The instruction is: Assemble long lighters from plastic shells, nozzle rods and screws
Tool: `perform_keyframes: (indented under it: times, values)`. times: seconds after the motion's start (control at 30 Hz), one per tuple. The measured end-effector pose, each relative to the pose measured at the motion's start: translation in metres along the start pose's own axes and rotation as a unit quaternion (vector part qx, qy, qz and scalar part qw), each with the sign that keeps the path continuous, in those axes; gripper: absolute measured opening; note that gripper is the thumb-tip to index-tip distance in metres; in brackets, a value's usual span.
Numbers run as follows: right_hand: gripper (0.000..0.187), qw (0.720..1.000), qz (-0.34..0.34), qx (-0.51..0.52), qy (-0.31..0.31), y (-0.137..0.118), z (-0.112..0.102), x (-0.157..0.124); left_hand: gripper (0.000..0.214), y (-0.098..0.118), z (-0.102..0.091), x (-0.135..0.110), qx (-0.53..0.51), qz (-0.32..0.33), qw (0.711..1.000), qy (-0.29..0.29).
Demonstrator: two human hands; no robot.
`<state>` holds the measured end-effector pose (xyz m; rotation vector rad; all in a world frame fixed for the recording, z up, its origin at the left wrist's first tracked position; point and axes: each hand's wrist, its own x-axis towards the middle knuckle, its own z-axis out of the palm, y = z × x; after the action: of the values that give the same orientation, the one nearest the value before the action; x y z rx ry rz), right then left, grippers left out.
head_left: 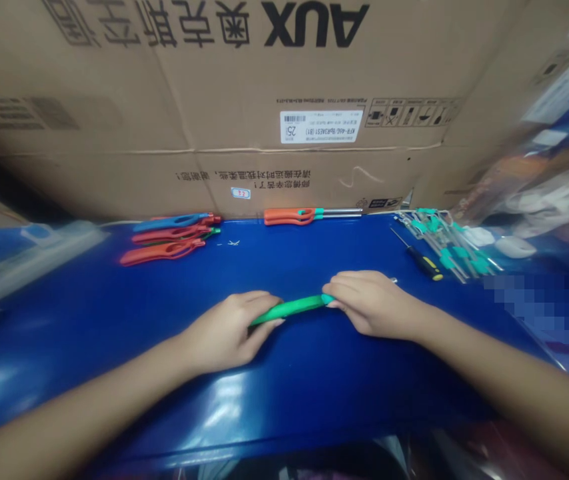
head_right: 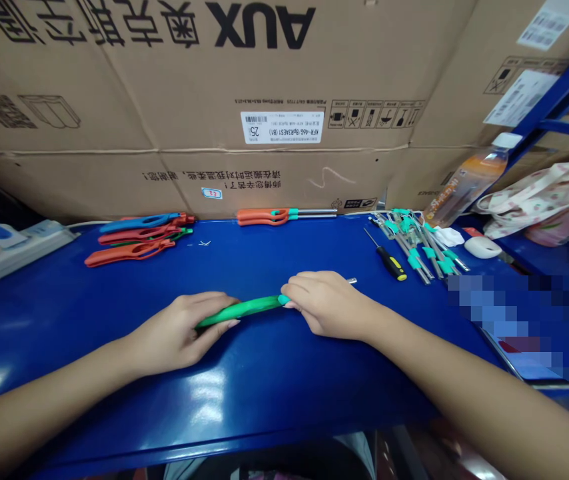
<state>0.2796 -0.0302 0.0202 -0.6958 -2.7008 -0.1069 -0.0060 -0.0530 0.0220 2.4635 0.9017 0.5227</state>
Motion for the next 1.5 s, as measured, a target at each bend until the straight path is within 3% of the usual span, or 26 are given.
perform_keyframes:
  times: [0.13,0.3,0.43,0.53,0.8,0.87,1.03,1.1,1.2,1.5]
  values:
    - [0.024,0.999,0.026,0.038,-0.013,-0.002,0.002,-0.001,0.022,0.004,0.000,0.000,0.002,-0.003,1.000,0.000]
    - [0.021,0.994,0.067,0.076,-0.036,-0.004,0.003,-0.001,0.025,0.006,-0.001,0.002,-0.092,-0.087,0.992,-0.019]
    - [0.022,0.997,0.039,0.071,-0.014,-0.002,0.003,-0.001,0.035,0.005,-0.002,0.005,-0.221,-0.182,0.957,-0.056]
    - [0.025,0.999,0.011,0.048,-0.018,-0.001,-0.001,0.001,0.038,0.003,-0.003,0.008,-0.297,-0.202,0.930,-0.077]
    - [0.026,0.995,0.015,0.041,-0.087,0.003,-0.012,0.005,0.043,-0.001,-0.009,0.013,-0.328,-0.262,0.904,-0.080]
    - [0.030,0.996,0.005,0.013,-0.091,0.004,-0.011,0.005,0.046,0.001,-0.012,0.013,-0.362,-0.290,0.882,-0.086]
    - [0.038,0.994,-0.015,-0.050,-0.100,-0.002,-0.007,0.004,0.042,0.006,-0.016,0.011,-0.529,-0.354,0.760,-0.133]
    - [0.038,0.992,-0.023,-0.065,-0.103,-0.007,-0.004,0.004,0.042,0.005,-0.015,0.009,-0.561,-0.366,0.729,-0.144]
    - [0.039,0.992,-0.030,-0.073,-0.099,-0.012,0.001,0.005,0.041,0.003,-0.014,0.008,-0.579,-0.378,0.707,-0.147]
    - [0.040,0.995,-0.029,-0.067,-0.072,-0.018,0.000,0.003,0.035,0.005,-0.013,0.006,-0.601,-0.380,0.688,-0.147]
